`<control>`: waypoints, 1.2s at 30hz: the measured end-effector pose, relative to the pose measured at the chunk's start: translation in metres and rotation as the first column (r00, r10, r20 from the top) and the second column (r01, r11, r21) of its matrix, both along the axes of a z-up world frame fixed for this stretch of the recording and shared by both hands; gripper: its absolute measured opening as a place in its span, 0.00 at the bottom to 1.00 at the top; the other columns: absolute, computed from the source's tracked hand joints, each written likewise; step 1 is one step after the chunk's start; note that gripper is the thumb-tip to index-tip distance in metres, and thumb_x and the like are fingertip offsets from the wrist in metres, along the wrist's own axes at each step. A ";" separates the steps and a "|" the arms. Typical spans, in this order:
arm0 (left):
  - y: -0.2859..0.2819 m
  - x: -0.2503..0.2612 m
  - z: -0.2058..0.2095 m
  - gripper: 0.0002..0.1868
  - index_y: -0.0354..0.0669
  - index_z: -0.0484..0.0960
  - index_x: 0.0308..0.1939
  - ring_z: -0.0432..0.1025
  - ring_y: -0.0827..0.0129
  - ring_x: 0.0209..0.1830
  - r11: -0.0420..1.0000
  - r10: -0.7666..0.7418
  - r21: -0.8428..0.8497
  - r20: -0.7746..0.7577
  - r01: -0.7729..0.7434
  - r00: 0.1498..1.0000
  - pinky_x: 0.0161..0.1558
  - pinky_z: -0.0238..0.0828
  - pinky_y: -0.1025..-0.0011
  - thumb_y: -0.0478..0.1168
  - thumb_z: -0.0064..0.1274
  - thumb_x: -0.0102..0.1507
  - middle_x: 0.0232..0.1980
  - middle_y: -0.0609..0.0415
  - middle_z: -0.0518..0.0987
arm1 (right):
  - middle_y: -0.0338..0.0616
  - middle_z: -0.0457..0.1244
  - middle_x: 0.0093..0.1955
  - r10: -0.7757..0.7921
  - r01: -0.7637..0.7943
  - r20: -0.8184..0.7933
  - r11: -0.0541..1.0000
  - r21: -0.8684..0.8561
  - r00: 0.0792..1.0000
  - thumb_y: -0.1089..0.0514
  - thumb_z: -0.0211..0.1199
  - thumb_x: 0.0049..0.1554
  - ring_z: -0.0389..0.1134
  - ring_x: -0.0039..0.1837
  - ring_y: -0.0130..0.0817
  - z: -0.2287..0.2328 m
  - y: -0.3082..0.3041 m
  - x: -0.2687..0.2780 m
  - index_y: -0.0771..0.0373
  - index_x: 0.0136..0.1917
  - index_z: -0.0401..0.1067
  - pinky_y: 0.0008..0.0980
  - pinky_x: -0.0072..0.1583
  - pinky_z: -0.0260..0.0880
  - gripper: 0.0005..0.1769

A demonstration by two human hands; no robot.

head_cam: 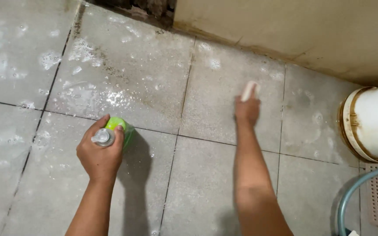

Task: Scrubbing bathroom floor tiles and grout using a brush and cleaning liquid

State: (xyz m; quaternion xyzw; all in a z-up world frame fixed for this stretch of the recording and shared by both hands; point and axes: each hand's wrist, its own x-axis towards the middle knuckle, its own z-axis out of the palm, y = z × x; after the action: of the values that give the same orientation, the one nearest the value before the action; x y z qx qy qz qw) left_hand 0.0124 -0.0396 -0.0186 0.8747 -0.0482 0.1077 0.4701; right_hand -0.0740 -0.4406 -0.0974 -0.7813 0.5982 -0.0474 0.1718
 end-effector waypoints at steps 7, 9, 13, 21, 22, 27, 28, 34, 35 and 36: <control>-0.008 0.003 -0.007 0.20 0.48 0.89 0.55 0.79 0.52 0.51 0.998 0.053 0.017 -0.008 -0.053 0.999 0.55 0.75 0.57 0.41 0.69 0.58 0.49 0.48 0.85 | 0.52 0.59 0.70 0.942 -0.913 0.067 0.299 0.277 0.328 0.38 0.56 0.62 0.71 0.63 0.63 0.034 0.229 0.138 0.16 0.79 0.42 0.51 0.61 0.75 0.38; -0.004 0.008 -0.007 0.21 0.47 0.89 0.55 0.79 0.49 0.51 0.999 0.025 0.040 0.037 -0.027 0.999 0.54 0.76 0.56 0.40 0.69 0.58 0.48 0.45 0.85 | 0.52 0.60 0.68 0.927 -0.895 0.028 0.354 0.270 0.375 0.38 0.54 0.63 0.72 0.63 0.62 0.046 0.222 0.154 0.17 0.80 0.43 0.51 0.61 0.76 0.37; -0.006 0.000 -0.005 0.19 0.45 0.89 0.54 0.80 0.50 0.52 0.999 0.024 0.041 0.042 -0.025 0.999 0.54 0.76 0.56 0.39 0.69 0.59 0.49 0.47 0.86 | 0.56 0.62 0.66 0.667 -0.632 -0.042 0.723 0.280 0.744 0.35 0.55 0.61 0.70 0.65 0.60 0.058 0.115 0.139 0.24 0.83 0.40 0.53 0.64 0.72 0.42; -0.014 -0.001 0.009 0.19 0.46 0.89 0.56 0.79 0.57 0.49 0.996 0.083 0.034 -0.094 -0.080 0.992 0.51 0.75 0.62 0.41 0.67 0.61 0.50 0.48 0.85 | 0.62 0.65 0.66 -0.135 0.164 -0.256 0.982 0.094 0.957 0.34 0.49 0.65 0.68 0.65 0.60 -0.012 -0.133 -0.087 0.33 0.86 0.29 0.57 0.62 0.67 0.45; -0.015 -0.004 0.020 0.19 0.48 0.88 0.57 0.78 0.65 0.45 0.991 0.129 0.064 -0.225 -0.117 0.966 0.46 0.74 0.67 0.45 0.63 0.63 0.51 0.53 0.85 | 0.60 0.64 0.66 -0.210 0.248 -0.234 0.958 0.144 0.949 0.35 0.49 0.65 0.68 0.63 0.58 -0.005 -0.124 -0.095 0.34 0.86 0.29 0.53 0.60 0.69 0.45; -0.013 0.002 0.011 0.18 0.38 0.88 0.60 0.79 0.60 0.47 0.995 0.079 0.065 -0.120 -0.072 0.990 0.46 0.76 0.66 0.40 0.64 0.66 0.53 0.44 0.85 | 0.54 0.61 0.62 0.170 -0.157 -0.088 0.977 0.144 0.981 0.37 0.54 0.62 0.71 0.53 0.55 -0.009 -0.007 0.018 0.25 0.83 0.38 0.54 0.52 0.72 0.42; -0.013 0.000 0.004 0.18 0.34 0.88 0.61 0.80 0.60 0.41 0.997 0.060 0.056 -0.054 -0.057 0.997 0.38 0.78 0.67 0.37 0.65 0.68 0.52 0.40 0.85 | 0.54 0.60 0.64 0.366 -0.355 -0.041 0.920 0.166 0.930 0.35 0.55 0.60 0.71 0.54 0.57 -0.007 0.021 0.034 0.24 0.83 0.41 0.57 0.53 0.71 0.42; 0.003 0.009 -0.020 0.18 0.32 0.91 0.63 0.81 0.56 0.48 0.982 -0.010 0.187 0.072 -0.003 0.997 0.47 0.77 0.62 0.40 0.64 0.73 0.53 0.41 0.87 | 0.51 0.56 0.58 0.980 -0.915 -0.014 0.189 0.358 0.197 0.43 0.63 0.61 0.69 0.38 0.54 0.001 0.197 -0.089 0.13 0.79 0.39 0.50 0.40 0.73 0.45; 0.003 0.006 -0.020 0.18 0.32 0.91 0.63 0.81 0.56 0.48 0.982 -0.009 0.188 0.056 -0.001 0.998 0.47 0.77 0.62 0.40 0.64 0.73 0.53 0.41 0.87 | 0.51 0.56 0.58 0.980 -0.909 -0.016 0.188 0.372 0.196 0.43 0.63 0.61 0.69 0.38 0.54 0.006 0.167 -0.099 0.13 0.79 0.39 0.50 0.40 0.73 0.45; 0.004 0.004 -0.019 0.17 0.35 0.89 0.64 0.80 0.56 0.50 0.984 0.007 0.181 0.012 -0.009 1.000 0.47 0.75 0.63 0.41 0.63 0.74 0.57 0.42 0.86 | 0.46 0.57 0.65 0.876 -0.776 -0.039 0.445 0.447 0.481 0.37 0.60 0.59 0.69 0.49 0.50 0.011 0.136 -0.107 0.16 0.78 0.48 0.49 0.47 0.72 0.39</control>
State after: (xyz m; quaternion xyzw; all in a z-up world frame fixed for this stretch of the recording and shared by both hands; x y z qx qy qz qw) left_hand 0.0168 -0.0357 -0.0372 0.9133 -0.0569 0.1096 0.3882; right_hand -0.1806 -0.3042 -0.0865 -0.9242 0.1497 0.2614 0.2348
